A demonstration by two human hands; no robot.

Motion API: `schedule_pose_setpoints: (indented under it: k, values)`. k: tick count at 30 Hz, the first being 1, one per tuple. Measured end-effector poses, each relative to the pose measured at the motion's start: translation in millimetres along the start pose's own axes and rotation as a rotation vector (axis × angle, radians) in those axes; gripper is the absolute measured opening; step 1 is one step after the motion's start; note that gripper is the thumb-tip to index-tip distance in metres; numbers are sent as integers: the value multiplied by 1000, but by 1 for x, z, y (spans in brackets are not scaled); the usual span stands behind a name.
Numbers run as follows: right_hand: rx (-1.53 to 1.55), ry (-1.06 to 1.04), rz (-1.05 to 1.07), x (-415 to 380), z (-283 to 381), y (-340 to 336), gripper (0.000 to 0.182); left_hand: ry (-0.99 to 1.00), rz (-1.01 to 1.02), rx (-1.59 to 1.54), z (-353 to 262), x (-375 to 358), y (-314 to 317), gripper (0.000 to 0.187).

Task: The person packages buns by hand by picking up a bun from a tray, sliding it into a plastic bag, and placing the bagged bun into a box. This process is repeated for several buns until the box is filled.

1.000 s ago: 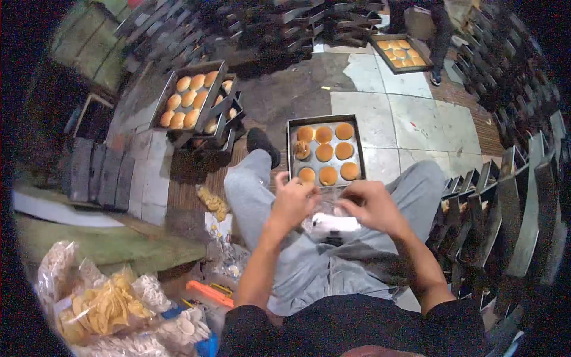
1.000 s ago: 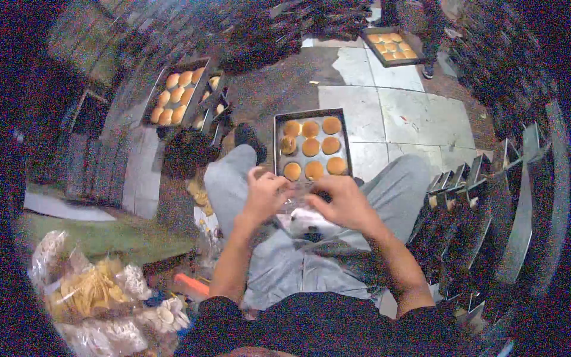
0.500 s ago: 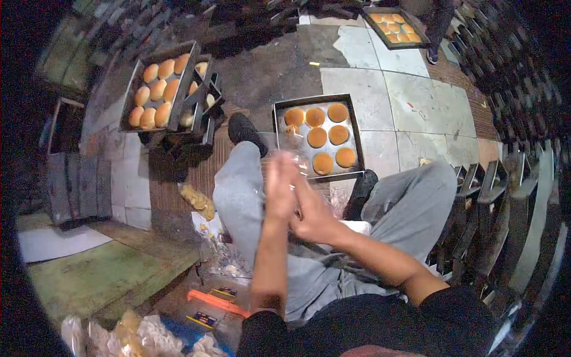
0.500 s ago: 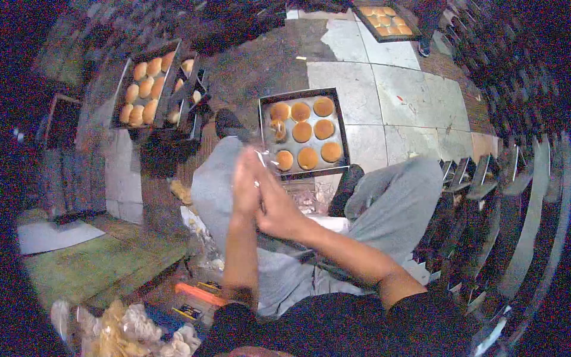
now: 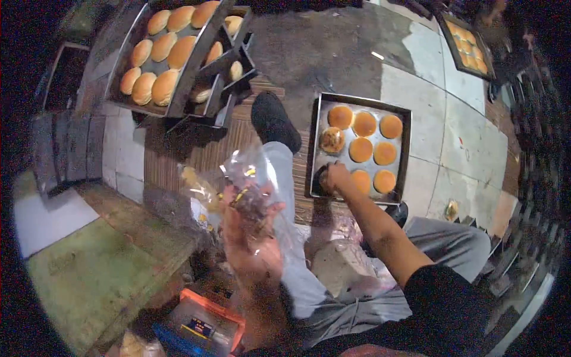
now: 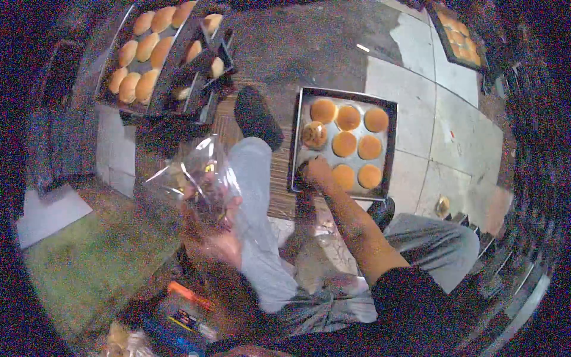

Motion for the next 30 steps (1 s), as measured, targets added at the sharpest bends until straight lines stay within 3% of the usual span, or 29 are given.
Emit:
schedule_pose_setpoints:
  k: [2, 4, 6, 7, 8, 10, 11, 13, 16, 17, 18, 20, 21, 22, 24, 25, 26, 28, 30]
  values:
    - [-177, 52, -345, -4, -9, 31, 41, -31, 158, 72, -5, -4, 11, 70]
    - [-155, 74, -291, -14, -25, 38, 34, -74, 215, 6, -8, -9, 19, 71]
    - [408, 304, -127, -30, -39, 20, 41, -167, 204, -68, -10, -16, 25, 68]
    - [915, 366, 7, -52, -34, 3, 40, -160, 271, -176, 5, -8, 11, 62]
    - [910, 351, -9, -79, -22, -20, 40, -148, 284, -188, 11, -9, 7, 62]
    - [1539, 388, -168, -147, 20, -80, 62, -185, 195, -214, 12, -13, 3, 55]
    - [1541, 369, -172, -181, 35, -104, 62, -171, 206, -219, 14, -14, 0, 55]
    - [1547, 56, -6, -250, 67, -150, 62, -175, 139, -287, 15, -19, -5, 52]
    - [1593, -135, -70, -338, 126, -199, 62, -157, 126, -282, 7, -52, -11, 51]
    - [1489, -357, -325, -346, 136, -199, 60, -174, 155, -272, 6, -64, -11, 50]
    - [1487, -375, -328, -355, 144, -199, 60, -161, 163, -278, 8, -74, -11, 50]
    - [746, -537, -673, -380, 167, -215, 55, -324, 291, -287, 22, -95, -10, 52]
    - [590, -738, -896, -383, 173, -207, 56, -248, 333, -173, 26, -105, -9, 54]
    - [504, -794, -891, -391, 174, -201, 57, -240, 350, -166, 29, -117, -10, 54]
    - [341, -774, -944, -396, 170, -196, 58, -176, 482, -188, 39, -146, -11, 53]
    - [340, -770, -961, -399, 169, -197, 58, -54, 354, -202, 53, -168, -6, 37]
    - [415, -686, -967, -400, 166, -199, 53, 76, 341, -109, 49, -198, 1, 39]
    - [483, -592, -986, -412, 155, -202, 49, -62, 371, -103, 58, -203, 5, 50]
    - [552, -643, -805, -434, 152, -203, 39, -268, 363, -86, 43, -204, 6, 59]
Point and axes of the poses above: each hand's wrist, its own x-axis towards the middle knuckle, its own y-axis out of the palm, z = x × y, the point moved 2 cm from there along x, towards the middle knuckle, and after that the axes turned 12 degrees about -z, right-handed, at the moved point
